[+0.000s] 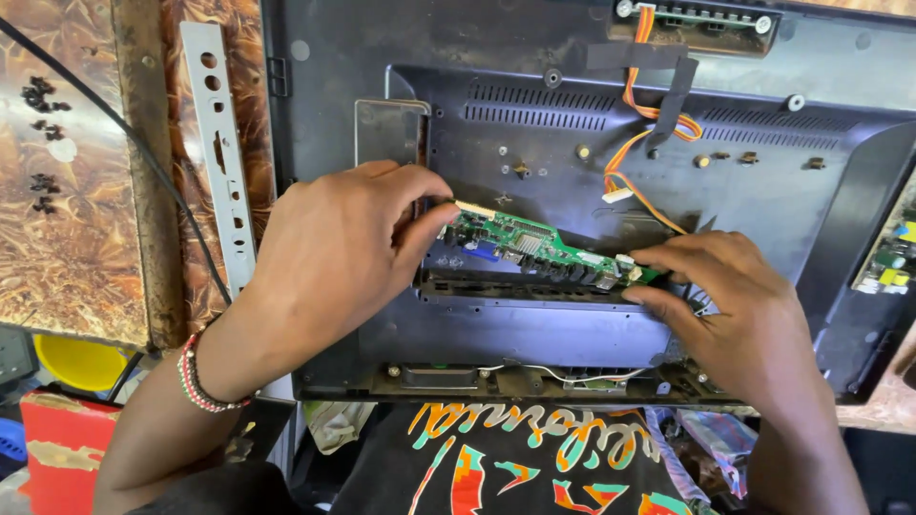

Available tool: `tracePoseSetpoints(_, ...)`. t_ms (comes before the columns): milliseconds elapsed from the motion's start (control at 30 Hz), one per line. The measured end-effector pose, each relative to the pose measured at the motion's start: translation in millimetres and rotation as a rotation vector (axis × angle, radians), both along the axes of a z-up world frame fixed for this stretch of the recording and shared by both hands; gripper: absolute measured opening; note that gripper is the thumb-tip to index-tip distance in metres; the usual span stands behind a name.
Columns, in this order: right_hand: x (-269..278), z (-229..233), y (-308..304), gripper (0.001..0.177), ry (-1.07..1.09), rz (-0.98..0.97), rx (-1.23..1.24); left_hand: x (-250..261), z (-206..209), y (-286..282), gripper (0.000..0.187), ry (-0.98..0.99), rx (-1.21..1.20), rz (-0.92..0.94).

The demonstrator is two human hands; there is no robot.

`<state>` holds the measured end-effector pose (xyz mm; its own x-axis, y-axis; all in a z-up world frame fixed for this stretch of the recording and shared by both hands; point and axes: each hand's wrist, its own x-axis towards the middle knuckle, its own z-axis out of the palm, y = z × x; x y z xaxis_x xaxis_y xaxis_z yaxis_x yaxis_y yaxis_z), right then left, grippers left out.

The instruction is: The person removes a circuit board from the back of a flat-screen TV, disconnects ribbon cables, and uses pliers to detach a metal bracket. They then reposition the board and reconnect the cables.

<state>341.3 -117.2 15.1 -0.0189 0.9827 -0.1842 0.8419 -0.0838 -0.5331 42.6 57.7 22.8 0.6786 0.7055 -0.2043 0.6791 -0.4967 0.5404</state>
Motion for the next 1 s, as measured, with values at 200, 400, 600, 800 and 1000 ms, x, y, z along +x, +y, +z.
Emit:
tracePoseSetpoints(200,28.2,31.9,-11.0,0.026,0.029,-0.146,0.035,-7.7,3.3,-14.4,0.019,-0.073,0.095,0.005)
tracePoseSetpoints(400,117.6,55.4,-118.8,0.026,-0.169,-0.787,0.483,-41.7,15.9,-46.0,0.028,-0.093,0.052,0.167)
tracePoseSetpoints(600,136.3,63.0,-203.9,0.037,-0.260,-1.062,0.702,-62.9,-33.0,-53.1,0.034,-0.118,-0.238,0.498)
tracePoseSetpoints(800,117.8,53.6,-244.5,0.037,-0.287,-1.018,0.722,-117.2,-72.8,-44.2,0.044,-0.202,-0.230,0.522)
tracePoseSetpoints(1000,103.2,46.3,-262.7,0.039,-0.374,-0.808,0.509,-141.8,-45.7,-79.4,0.053,-0.223,-0.222,0.646)
